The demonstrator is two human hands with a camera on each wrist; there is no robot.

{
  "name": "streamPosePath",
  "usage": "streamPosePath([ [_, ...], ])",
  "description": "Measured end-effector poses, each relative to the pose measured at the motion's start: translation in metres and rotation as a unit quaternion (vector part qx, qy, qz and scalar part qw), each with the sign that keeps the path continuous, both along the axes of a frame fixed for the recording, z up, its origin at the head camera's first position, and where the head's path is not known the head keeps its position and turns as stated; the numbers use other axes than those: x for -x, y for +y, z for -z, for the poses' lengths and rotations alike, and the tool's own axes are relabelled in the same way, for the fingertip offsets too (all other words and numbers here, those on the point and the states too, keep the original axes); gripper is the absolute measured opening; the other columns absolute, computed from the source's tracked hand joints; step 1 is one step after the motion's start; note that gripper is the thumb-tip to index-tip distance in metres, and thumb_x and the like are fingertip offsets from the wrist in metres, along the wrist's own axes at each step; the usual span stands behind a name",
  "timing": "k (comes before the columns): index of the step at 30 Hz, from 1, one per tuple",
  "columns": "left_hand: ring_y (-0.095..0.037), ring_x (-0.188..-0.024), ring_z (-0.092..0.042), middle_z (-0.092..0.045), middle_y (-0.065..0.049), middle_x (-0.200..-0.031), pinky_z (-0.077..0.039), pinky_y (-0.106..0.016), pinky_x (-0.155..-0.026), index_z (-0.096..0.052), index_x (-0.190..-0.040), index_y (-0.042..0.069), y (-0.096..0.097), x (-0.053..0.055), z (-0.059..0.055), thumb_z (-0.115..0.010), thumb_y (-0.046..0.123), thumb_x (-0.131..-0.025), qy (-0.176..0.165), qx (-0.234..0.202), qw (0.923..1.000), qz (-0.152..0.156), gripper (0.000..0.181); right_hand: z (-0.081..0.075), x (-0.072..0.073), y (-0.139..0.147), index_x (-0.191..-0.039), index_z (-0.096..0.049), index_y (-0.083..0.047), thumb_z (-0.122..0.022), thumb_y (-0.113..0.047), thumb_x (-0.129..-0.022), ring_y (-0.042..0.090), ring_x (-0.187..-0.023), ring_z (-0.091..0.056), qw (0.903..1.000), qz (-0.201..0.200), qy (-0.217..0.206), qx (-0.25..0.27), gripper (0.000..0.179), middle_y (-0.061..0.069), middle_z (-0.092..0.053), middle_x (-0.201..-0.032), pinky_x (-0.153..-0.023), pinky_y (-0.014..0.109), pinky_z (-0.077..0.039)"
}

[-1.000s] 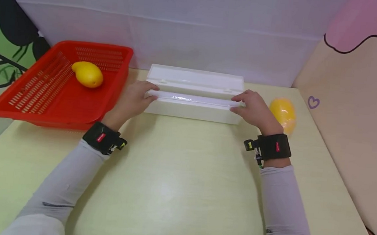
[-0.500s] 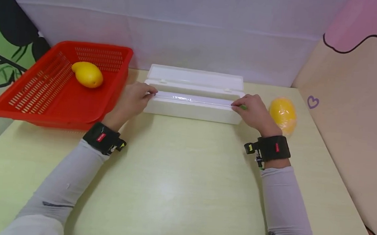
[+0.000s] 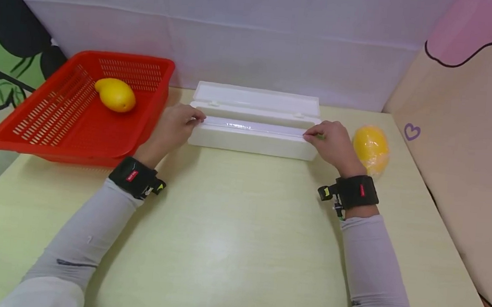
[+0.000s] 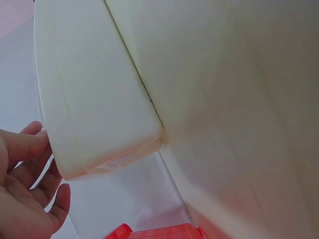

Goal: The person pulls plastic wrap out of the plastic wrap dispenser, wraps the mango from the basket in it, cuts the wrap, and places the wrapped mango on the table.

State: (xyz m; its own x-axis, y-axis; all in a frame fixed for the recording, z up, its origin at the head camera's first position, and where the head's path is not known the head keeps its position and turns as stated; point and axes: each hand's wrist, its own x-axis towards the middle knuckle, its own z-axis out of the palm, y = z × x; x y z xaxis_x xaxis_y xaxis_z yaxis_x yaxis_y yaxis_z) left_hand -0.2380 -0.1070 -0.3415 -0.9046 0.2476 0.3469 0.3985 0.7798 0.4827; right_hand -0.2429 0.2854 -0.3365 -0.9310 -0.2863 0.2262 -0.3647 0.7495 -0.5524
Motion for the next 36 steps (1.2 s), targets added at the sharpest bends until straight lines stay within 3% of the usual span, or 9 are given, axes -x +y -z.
streamPosePath([
  [8,-0.023,-0.093,-0.057,-0.072,-0.009,-0.111,-0.053,-0.036,-0.092,-0.073,-0.119,0.008,-0.0011,0.0,0.0024,-0.063,0.008,-0.096,-0.001,-0.019,0.9998,0.0,0.025,0.0052,0.0013,-0.0003,-0.102,-0.075,0.001,-0.067,-0.015,-0.096,0.03,-0.094,-0.055,0.9996,0.022,-0.003,0.017,0.02,0.017,-0.07,-0.1,-0.08,0.04,-0.04],
  [15,-0.03,-0.091,-0.057,-0.073,-0.015,-0.103,-0.051,-0.039,-0.087,-0.075,-0.108,0.001,-0.0008,0.0038,0.0028,-0.061,0.0,-0.095,0.031,-0.041,0.9986,0.011,0.019,0.0046,0.0003,-0.0029,-0.103,-0.072,0.003,-0.063,-0.015,-0.099,0.029,-0.089,-0.05,0.9991,0.033,-0.003,0.027,0.02,0.017,-0.066,-0.101,-0.075,0.038,-0.038],
  [24,-0.03,-0.091,-0.057,-0.072,-0.015,-0.104,-0.052,-0.041,-0.087,-0.075,-0.107,0.001,0.0001,0.0012,0.0001,-0.059,0.0,-0.096,0.039,-0.059,0.9975,0.002,0.02,0.0041,0.0,-0.004,-0.109,-0.066,0.003,-0.056,-0.018,-0.103,0.03,-0.093,-0.048,0.9985,0.043,-0.011,0.034,0.024,0.018,-0.061,-0.106,-0.078,0.038,-0.037],
  [36,-0.027,-0.092,-0.061,-0.073,-0.013,-0.112,-0.053,-0.037,-0.094,-0.075,-0.112,0.003,0.0022,-0.0014,-0.0027,-0.059,0.004,-0.097,0.058,-0.06,0.9963,-0.019,0.022,0.0004,-0.0028,-0.0059,-0.112,-0.064,0.004,-0.055,-0.016,-0.103,0.029,-0.093,-0.047,0.9975,0.049,0.012,0.05,0.024,0.018,-0.059,-0.108,-0.078,0.038,-0.037],
])
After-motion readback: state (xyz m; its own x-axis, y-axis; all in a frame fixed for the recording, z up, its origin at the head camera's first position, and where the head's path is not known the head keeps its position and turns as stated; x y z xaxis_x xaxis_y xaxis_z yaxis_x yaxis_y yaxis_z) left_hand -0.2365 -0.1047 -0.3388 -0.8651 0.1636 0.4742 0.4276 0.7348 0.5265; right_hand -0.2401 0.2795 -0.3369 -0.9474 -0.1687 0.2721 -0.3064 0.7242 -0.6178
